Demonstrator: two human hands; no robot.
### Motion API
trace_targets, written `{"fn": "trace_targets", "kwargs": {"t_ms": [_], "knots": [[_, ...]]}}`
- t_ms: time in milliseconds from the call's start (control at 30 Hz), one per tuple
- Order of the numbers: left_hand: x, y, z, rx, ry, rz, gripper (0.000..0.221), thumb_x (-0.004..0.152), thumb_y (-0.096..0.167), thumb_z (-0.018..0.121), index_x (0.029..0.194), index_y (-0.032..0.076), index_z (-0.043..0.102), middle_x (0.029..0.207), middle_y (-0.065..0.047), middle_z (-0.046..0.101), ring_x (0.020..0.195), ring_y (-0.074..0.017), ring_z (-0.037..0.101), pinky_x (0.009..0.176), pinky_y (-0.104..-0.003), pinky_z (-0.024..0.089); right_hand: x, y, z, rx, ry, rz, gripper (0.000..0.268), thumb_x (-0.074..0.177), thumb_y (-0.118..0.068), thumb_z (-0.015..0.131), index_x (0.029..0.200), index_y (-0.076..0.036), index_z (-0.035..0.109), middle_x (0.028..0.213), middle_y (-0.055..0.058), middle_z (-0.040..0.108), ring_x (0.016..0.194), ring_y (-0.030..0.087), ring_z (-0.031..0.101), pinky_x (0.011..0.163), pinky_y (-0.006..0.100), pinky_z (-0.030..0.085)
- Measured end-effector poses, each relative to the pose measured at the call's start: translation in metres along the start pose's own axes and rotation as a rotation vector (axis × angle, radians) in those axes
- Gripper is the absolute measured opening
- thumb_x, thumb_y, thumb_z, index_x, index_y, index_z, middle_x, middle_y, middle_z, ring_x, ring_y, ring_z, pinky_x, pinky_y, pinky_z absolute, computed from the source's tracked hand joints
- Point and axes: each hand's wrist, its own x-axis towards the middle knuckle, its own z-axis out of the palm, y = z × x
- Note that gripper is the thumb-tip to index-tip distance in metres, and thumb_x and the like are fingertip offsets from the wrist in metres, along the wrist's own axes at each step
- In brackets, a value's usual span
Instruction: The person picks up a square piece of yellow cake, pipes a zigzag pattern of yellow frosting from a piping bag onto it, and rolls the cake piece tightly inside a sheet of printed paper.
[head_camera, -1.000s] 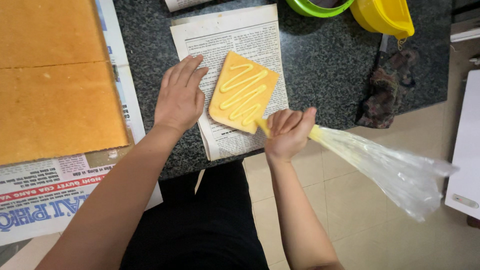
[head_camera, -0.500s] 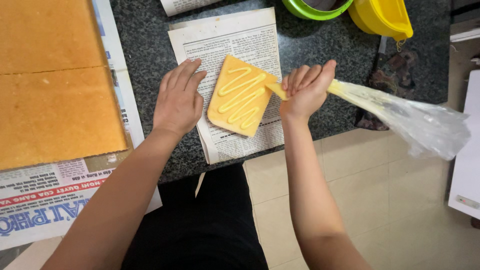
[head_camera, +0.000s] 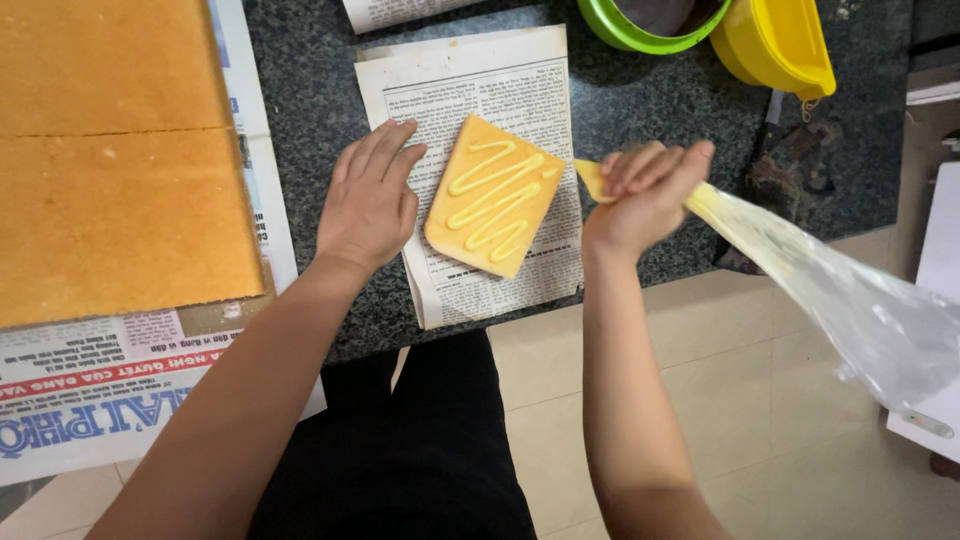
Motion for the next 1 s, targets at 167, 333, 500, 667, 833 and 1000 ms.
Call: {"fn": "trace_targets", "kwargs": {"t_ms": [167, 333, 500, 667, 833, 1000], "knots": [[0.000, -0.001, 0.001, 0.012, -0.019, -0.009, 0.049, 0.093, 0.010, 0.051, 0.141, 0.008, 0.056, 0.158, -0.009, 0.042, 0.150, -0.0237, 0.032, 0.126, -0.044, 0.022, -0.032, -0.012, 0.016, 0.148, -0.089, 0.123, 0.060, 0.115, -0.043, 0.035, 0.061, -0.017, 0.032, 0.050, -0.001, 0.031, 0.042, 0.012, 0.025, 0.048, 0.032, 0.030], [0.000, -0.003, 0.003, -0.002, -0.003, 0.006, 0.048, 0.093, 0.011, 0.052, 0.141, 0.008, 0.056, 0.158, -0.009, 0.042, 0.151, -0.0239, 0.032, 0.126, -0.045, 0.022, -0.081, 0.005, 0.050, 0.117, -0.114, 0.260, 0.062, 0.114, -0.041, 0.034, 0.057, -0.017, 0.031, 0.047, -0.002, 0.028, 0.039, 0.013, 0.023, 0.042, 0.030, 0.029], [-0.002, -0.006, 0.005, 0.001, 0.037, 0.033, 0.047, 0.093, 0.009, 0.054, 0.140, 0.009, 0.057, 0.158, -0.007, 0.044, 0.151, -0.0241, 0.034, 0.126, -0.045, 0.025, -0.102, 0.016, 0.062, 0.100, -0.212, 0.344, 0.062, 0.114, -0.042, 0.033, 0.058, -0.017, 0.033, 0.050, 0.000, 0.029, 0.044, 0.015, 0.026, 0.049, 0.033, 0.033], [-0.002, -0.006, 0.006, 0.012, 0.054, 0.044, 0.046, 0.094, 0.010, 0.055, 0.140, 0.008, 0.057, 0.157, -0.008, 0.044, 0.150, -0.0242, 0.035, 0.126, -0.045, 0.025, -0.105, 0.025, 0.062, 0.008, -0.310, 0.408, 0.060, 0.115, -0.040, 0.034, 0.061, -0.014, 0.033, 0.054, 0.001, 0.032, 0.048, 0.012, 0.026, 0.048, 0.030, 0.027], [-0.003, -0.007, 0.007, 0.011, 0.054, 0.044, 0.046, 0.094, 0.010, 0.055, 0.140, 0.008, 0.057, 0.157, -0.008, 0.044, 0.150, -0.0240, 0.035, 0.126, -0.045, 0.025, -0.107, 0.023, 0.057, -0.021, -0.312, 0.360, 0.056, 0.116, -0.035, 0.036, 0.065, -0.013, 0.034, 0.056, 0.000, 0.032, 0.050, 0.013, 0.029, 0.050, 0.031, 0.028], [-0.003, -0.007, 0.009, 0.008, 0.025, 0.024, 0.047, 0.095, 0.012, 0.054, 0.142, 0.009, 0.056, 0.158, -0.007, 0.043, 0.151, -0.0228, 0.033, 0.127, -0.044, 0.023, -0.105, -0.003, 0.056, -0.079, -0.342, 0.247, 0.057, 0.116, -0.038, 0.035, 0.064, -0.014, 0.035, 0.055, 0.002, 0.034, 0.050, 0.015, 0.030, 0.054, 0.034, 0.033]]}}
